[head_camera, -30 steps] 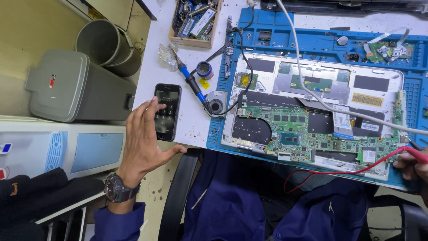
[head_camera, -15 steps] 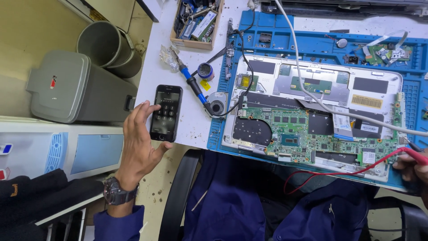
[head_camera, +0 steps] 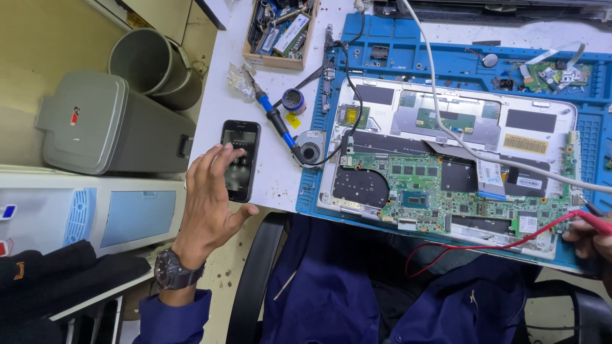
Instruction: The person uses a multimeter to test points on a disassembled laptop motherboard while seated. They also use a smartphone to search for information and view images related to the laptop repair.
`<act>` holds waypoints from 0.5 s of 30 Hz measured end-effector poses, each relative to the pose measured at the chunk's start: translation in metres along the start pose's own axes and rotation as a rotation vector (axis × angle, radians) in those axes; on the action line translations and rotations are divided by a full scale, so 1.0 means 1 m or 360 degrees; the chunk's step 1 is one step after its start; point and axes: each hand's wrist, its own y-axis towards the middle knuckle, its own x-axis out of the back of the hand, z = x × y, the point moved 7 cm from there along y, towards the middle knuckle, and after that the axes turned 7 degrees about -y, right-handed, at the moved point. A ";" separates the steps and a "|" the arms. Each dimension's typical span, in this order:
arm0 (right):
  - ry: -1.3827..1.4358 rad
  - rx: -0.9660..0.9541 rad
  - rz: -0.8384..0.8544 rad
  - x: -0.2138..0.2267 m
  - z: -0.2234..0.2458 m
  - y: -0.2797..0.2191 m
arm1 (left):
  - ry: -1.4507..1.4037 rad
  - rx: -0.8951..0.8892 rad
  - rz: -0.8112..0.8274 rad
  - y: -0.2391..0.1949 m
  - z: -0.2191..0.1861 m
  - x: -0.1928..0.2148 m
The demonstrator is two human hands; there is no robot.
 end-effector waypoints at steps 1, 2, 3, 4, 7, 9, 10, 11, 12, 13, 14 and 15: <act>0.0001 -0.0001 0.0000 0.001 -0.007 0.004 | 0.0000 0.0000 0.0001 -0.001 0.001 0.000; 0.0007 -0.0025 0.0002 0.003 -0.015 0.007 | 0.0003 0.0011 -0.0068 -0.003 0.002 0.004; 0.0018 -0.0055 -0.0004 0.004 -0.024 0.007 | 0.0002 0.0014 -0.0131 -0.003 0.003 0.007; 0.0022 -0.0063 -0.0012 0.005 -0.024 0.006 | -0.0001 0.0005 -0.0123 -0.001 0.004 0.007; 0.0002 0.0115 0.0074 0.001 -0.002 0.007 | 0.0056 0.0081 -0.0147 -0.004 0.008 0.012; -0.0018 0.0016 -0.0008 -0.003 0.014 0.000 | 0.0010 0.0109 -0.0118 -0.005 0.010 0.013; -0.0018 0.0016 -0.0009 -0.005 0.016 -0.001 | 0.0009 0.0108 -0.0118 -0.008 0.009 0.016; 0.0005 -0.0008 -0.0037 -0.005 0.016 -0.004 | 0.0029 0.0055 -0.0203 -0.011 0.007 0.022; 0.0027 -0.0031 -0.0065 -0.006 0.017 -0.007 | 0.0049 0.0002 -0.0287 -0.014 0.005 0.029; 0.0021 -0.0030 -0.0061 -0.003 0.013 -0.007 | 0.0047 0.0008 -0.0290 -0.018 0.008 0.027; -0.0010 0.0003 -0.0053 -0.001 0.010 -0.007 | 0.0063 -0.0057 -0.0333 -0.024 0.007 0.028; -0.0040 0.0043 -0.0041 0.000 0.007 -0.004 | 0.0085 -0.0119 -0.0381 -0.029 0.007 0.029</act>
